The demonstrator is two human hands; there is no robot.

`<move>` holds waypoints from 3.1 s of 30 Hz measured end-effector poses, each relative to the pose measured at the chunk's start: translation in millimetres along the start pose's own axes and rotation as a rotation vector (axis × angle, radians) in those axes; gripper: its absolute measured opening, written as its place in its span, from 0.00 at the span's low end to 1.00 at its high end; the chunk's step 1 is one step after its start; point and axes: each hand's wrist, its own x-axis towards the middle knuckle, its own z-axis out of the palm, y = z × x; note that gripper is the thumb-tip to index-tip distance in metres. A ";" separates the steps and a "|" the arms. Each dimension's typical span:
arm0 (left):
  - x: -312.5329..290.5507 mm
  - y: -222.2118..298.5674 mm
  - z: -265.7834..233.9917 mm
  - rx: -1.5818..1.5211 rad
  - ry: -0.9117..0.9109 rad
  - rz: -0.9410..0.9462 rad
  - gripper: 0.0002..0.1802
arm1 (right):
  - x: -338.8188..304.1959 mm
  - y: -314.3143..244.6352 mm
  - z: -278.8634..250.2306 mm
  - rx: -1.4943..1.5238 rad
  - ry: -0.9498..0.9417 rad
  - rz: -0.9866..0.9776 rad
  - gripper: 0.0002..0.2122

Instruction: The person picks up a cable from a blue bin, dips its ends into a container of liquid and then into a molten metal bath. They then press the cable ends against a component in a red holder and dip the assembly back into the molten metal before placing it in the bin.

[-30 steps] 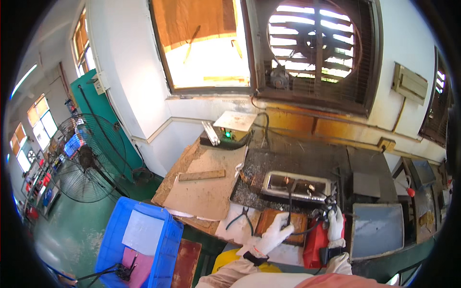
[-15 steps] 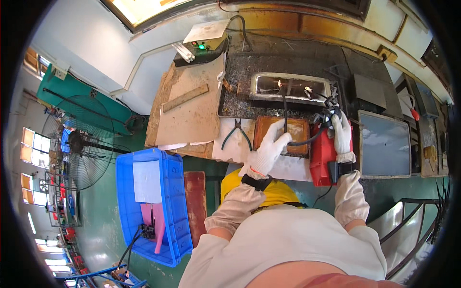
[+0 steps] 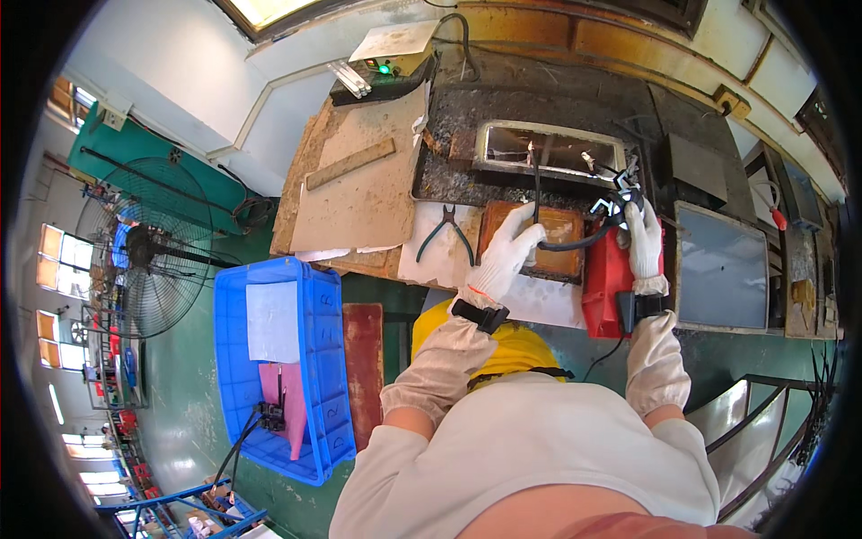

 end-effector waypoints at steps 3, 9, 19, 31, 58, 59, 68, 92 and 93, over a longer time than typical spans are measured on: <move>5.5 -3.0 -2.0 -0.011 -0.009 0.028 0.28 | 0.5 -1.6 2.0 0.008 0.007 0.004 0.16; 7.8 2.4 -1.7 0.013 0.005 0.035 0.27 | 4.0 1.4 1.7 0.013 0.006 0.007 0.16; 10.9 -7.1 -6.2 0.012 0.055 0.068 0.27 | -0.1 -3.9 6.9 -0.044 0.018 -0.016 0.15; 15.7 -9.2 -11.2 0.065 0.048 0.082 0.28 | 2.7 1.4 3.1 -0.066 -0.002 -0.009 0.16; 29.3 -11.0 -17.8 -0.075 -0.012 0.042 0.25 | 1.9 -2.5 7.0 -0.074 0.030 0.008 0.17; 30.3 -9.7 -17.6 -0.074 -0.025 0.045 0.25 | 2.0 -2.0 6.1 -0.071 0.029 0.004 0.17; 34.0 -8.5 -19.1 0.036 -0.015 0.021 0.26 | 2.4 1.6 4.4 -0.062 0.020 0.006 0.17; 40.4 -16.8 -19.1 -0.168 -0.022 -0.029 0.21 | 0.9 4.2 1.3 0.021 0.003 0.030 0.22; 42.6 -22.5 -23.5 -0.156 -0.019 -0.030 0.20 | 1.5 6.4 2.0 -0.010 -0.001 0.045 0.23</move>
